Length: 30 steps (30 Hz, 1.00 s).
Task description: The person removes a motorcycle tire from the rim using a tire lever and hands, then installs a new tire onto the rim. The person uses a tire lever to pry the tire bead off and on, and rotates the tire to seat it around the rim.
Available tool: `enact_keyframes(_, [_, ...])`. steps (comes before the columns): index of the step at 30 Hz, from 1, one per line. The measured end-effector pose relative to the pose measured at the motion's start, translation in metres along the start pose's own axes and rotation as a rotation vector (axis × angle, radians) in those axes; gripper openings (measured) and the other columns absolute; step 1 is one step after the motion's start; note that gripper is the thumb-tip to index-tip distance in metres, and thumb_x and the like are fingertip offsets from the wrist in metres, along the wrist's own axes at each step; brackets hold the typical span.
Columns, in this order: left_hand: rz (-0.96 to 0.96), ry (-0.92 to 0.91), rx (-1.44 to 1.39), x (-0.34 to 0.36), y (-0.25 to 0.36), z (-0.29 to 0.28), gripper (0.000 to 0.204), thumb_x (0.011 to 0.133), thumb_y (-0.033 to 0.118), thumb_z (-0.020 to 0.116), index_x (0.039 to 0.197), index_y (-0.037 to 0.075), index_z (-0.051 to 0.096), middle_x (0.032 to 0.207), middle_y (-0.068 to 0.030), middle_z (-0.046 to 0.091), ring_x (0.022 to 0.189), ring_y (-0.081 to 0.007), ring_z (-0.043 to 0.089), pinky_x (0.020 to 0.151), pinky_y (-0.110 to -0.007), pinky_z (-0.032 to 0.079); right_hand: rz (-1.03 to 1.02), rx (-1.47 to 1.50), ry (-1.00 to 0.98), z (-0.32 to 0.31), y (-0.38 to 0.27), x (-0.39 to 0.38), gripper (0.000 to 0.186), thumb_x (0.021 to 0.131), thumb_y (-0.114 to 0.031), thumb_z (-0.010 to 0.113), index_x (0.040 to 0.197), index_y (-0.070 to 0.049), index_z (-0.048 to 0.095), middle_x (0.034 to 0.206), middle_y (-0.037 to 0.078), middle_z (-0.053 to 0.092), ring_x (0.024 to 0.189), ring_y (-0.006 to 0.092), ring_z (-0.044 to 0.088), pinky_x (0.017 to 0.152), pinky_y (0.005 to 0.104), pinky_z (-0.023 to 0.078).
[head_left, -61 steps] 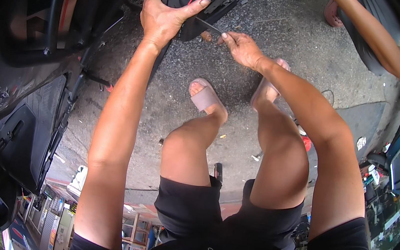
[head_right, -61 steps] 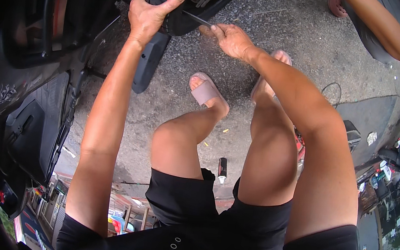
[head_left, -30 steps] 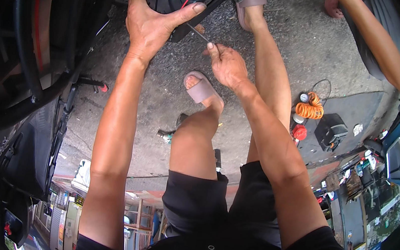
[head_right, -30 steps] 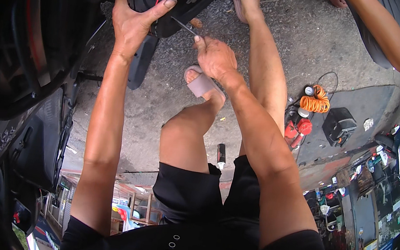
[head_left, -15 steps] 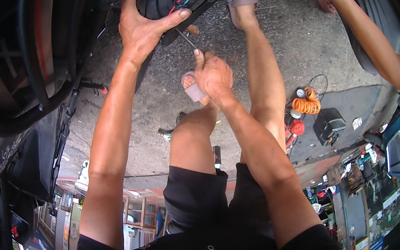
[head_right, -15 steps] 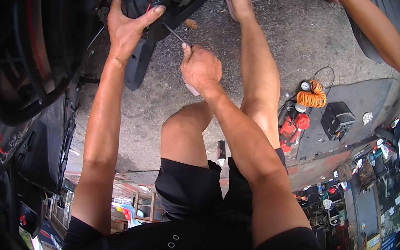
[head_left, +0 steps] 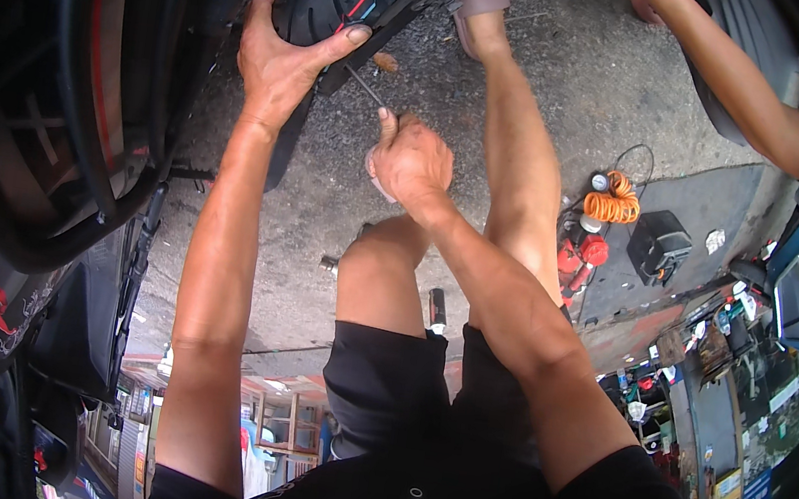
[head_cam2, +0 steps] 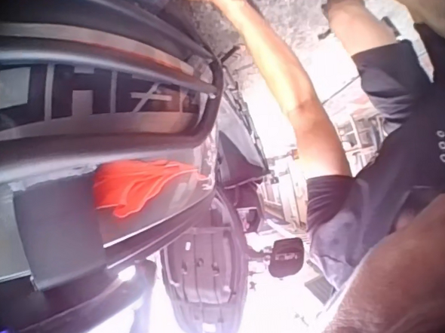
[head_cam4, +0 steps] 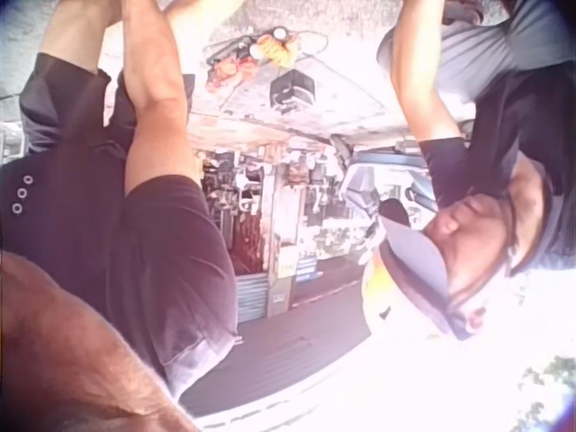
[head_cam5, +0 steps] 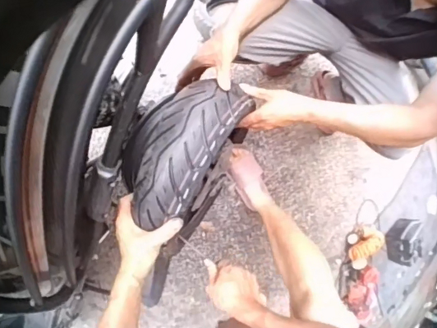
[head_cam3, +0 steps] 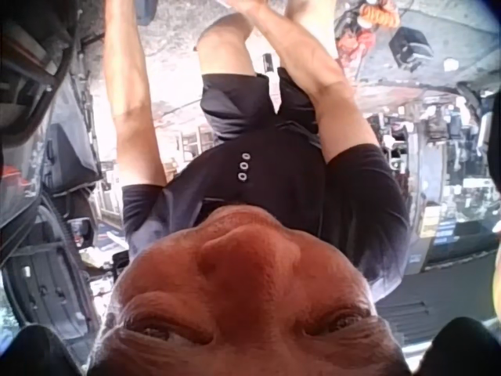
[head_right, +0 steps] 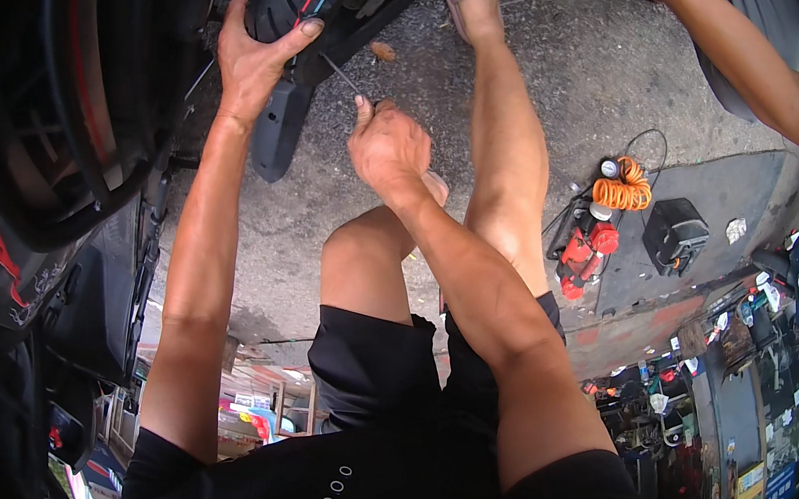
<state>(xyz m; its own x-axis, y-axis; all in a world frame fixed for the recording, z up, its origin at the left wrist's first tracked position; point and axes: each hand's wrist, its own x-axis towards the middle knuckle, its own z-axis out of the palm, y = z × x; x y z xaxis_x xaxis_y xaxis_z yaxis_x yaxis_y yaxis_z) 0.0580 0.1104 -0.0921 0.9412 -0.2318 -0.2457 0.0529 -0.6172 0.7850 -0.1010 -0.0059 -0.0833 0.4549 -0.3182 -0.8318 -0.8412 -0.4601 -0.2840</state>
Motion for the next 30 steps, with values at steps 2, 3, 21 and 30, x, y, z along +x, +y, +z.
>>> enact_keyframes(2, [0.012, 0.007, 0.022, 0.001, -0.001, 0.0, 0.084, 0.07, 0.036, 0.097, 0.13, -0.009, 0.058, 0.116, -0.0149, 0.07, 0.104, -0.0203, 0.066, 0.096, -0.034, 0.052, -0.003, -0.007, 0.036, 0.001, -0.002, -0.002, 0.051, 0.108, -0.049, 0.043, 0.1, -0.006, 0.068, 0.092, 0.024, 0.073, 0.093, 0.0472, 0.07, 0.086, 0.0541, 0.053])
enact_keyframes(3, [0.001, 0.004, 0.016, 0.002, 0.0, 0.0, 0.083, 0.071, 0.035, 0.096, 0.13, -0.009, 0.058, 0.116, -0.0147, 0.07, 0.104, -0.0203, 0.066, 0.096, -0.034, 0.052, -0.003, -0.008, 0.053, 0.002, -0.003, -0.004, 0.05, 0.108, -0.049, 0.044, 0.099, -0.006, 0.068, 0.092, 0.025, 0.073, 0.093, 0.0473, 0.07, 0.086, 0.0542, 0.053])
enact_keyframes(21, [-0.073, 0.099, -0.061, 0.01, -0.01, 0.001, 0.078, 0.086, 0.065, 0.074, 0.122, -0.003, 0.064, 0.113, -0.0229, 0.069, 0.11, -0.0344, 0.065, 0.1, -0.044, 0.048, 0.054, 0.104, 0.039, 0.004, -0.018, -0.016, 0.051, 0.107, -0.047, 0.045, 0.097, -0.003, 0.068, 0.093, 0.028, 0.072, 0.092, 0.0497, 0.069, 0.085, 0.0573, 0.053])
enact_keyframes(30, [-0.093, 0.081, -0.039, 0.016, -0.019, -0.002, 0.07, 0.095, 0.063, 0.063, 0.117, -0.003, 0.065, 0.107, -0.0211, 0.069, 0.104, -0.0323, 0.064, 0.097, -0.042, 0.047, 0.047, 0.139, 0.128, 0.026, -0.018, -0.019, 0.049, 0.107, -0.045, 0.047, 0.092, -0.003, 0.067, 0.085, 0.027, 0.072, 0.082, 0.048, 0.07, 0.076, 0.0558, 0.055])
